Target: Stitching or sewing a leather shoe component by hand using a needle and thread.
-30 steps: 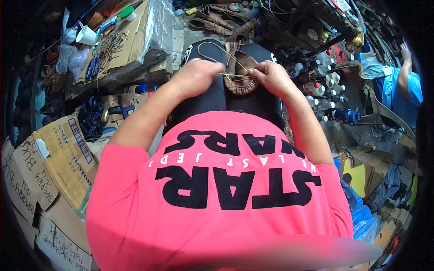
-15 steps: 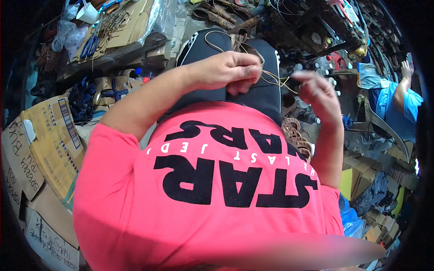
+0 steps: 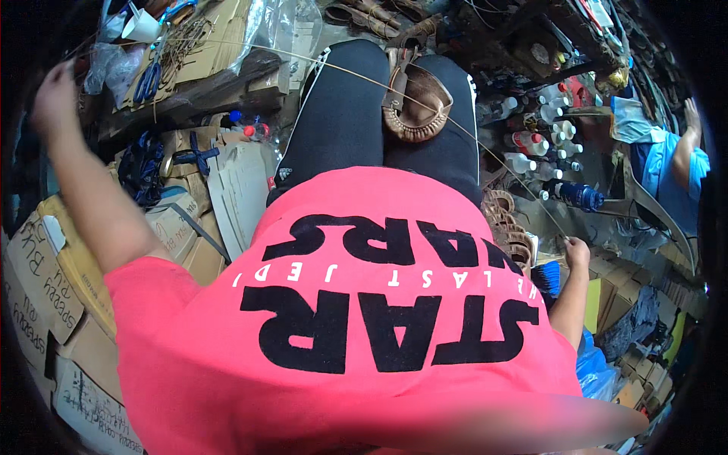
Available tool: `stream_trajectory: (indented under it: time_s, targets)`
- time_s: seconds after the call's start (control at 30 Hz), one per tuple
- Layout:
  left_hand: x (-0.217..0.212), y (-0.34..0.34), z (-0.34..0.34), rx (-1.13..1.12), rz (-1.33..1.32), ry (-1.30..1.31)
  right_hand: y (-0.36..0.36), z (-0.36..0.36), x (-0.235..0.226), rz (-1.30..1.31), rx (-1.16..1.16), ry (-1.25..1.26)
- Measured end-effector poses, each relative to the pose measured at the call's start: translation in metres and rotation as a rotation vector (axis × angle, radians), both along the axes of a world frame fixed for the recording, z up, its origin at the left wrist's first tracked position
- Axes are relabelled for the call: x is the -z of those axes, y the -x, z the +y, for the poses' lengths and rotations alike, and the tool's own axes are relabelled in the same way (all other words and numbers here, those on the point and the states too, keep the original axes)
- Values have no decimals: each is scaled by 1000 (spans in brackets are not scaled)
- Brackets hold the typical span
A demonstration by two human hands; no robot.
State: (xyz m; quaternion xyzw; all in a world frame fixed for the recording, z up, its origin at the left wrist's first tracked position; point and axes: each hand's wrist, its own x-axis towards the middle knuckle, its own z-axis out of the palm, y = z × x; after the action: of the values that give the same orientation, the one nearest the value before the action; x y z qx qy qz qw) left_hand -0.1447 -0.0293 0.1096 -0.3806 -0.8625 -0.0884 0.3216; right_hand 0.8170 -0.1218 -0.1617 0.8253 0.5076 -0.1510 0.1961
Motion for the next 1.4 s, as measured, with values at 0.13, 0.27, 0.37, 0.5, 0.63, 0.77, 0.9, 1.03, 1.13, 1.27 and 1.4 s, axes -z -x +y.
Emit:
stream_trajectory:
  time_s: [0.13,0.27,0.37,0.5,0.63,0.77,0.9,1.03,1.13,1.27,1.4]
  targets:
    - [97,-206,23,995,-623,43,136,63,-23,654,-244,207]
    - [165,-350,40,1614,-879,446,274,107,-70,1211,-258,-194]
    - [193,-392,61,1668,-900,671,318,125,-65,1294,-406,-403]
    - [198,-398,75,1597,-1101,827,327,138,-47,1279,-511,-427]
    - [204,-392,77,1536,-1380,912,331,139,-44,1323,-559,-397]
    - [210,-390,76,1507,-1557,913,337,131,-42,1354,-534,-401]
    - [213,-387,79,1547,-1570,962,341,118,-45,1356,-549,-513]
    - [206,-388,80,1598,-1384,1065,345,105,-65,1193,-577,-497]
    - [204,-388,81,1637,-1302,1127,351,108,-85,913,-792,-495]
    - [201,-399,84,1655,-1205,1134,361,120,-104,620,-1088,-424]
    - [205,-408,88,1520,-1264,1079,363,130,-88,725,-1042,-346]
